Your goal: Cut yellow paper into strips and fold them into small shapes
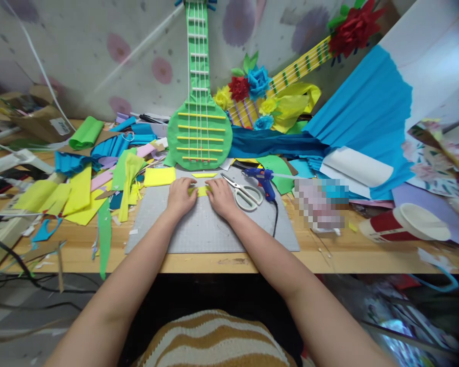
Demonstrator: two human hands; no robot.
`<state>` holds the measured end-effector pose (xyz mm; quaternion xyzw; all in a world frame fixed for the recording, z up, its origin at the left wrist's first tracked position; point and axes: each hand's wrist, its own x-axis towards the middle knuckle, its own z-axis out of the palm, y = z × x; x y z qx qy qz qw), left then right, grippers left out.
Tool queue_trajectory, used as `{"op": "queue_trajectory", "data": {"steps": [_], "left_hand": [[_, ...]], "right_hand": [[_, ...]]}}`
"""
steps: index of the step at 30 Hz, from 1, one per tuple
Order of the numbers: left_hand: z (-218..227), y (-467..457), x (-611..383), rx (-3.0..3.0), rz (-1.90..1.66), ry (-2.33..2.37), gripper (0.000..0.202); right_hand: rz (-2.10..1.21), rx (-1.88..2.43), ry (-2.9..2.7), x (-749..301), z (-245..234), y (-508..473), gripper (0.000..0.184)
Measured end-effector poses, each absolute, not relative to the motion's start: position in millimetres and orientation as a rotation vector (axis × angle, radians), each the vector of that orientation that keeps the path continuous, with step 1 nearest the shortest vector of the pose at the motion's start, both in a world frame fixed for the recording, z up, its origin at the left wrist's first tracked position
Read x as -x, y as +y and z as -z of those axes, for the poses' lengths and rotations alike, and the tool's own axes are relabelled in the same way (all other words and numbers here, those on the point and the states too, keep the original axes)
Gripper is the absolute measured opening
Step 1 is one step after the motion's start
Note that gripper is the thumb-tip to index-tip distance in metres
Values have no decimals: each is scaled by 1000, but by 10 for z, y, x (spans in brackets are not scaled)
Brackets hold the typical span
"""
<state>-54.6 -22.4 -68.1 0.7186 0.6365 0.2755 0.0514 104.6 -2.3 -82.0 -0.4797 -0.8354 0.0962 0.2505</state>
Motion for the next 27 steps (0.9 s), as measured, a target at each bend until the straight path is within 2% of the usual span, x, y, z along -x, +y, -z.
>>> {"op": "queue_trajectory", "data": {"steps": [7, 11, 15, 20, 27], "left_hand": [[425, 97, 515, -2015, -329, 1703, 37], [355, 164, 395, -1984, -154, 1788, 24], [369, 146, 347, -2029, -180, 1786, 9], [352, 86, 398, -1871, -344, 1827, 19], [332, -8, 400, -1743, -481, 1809, 32]], "right_hand": [[-298, 1332, -2257, -1041, 820, 0, 33], [-313, 1311, -2266, -1054, 816, -4, 33], [-287, 1278, -2236, -1088, 779, -17, 35], [-193, 1223, -2048, -1127, 707, -44, 39], [-207, 1166, -2109, -1123, 714, -78, 36]]}}
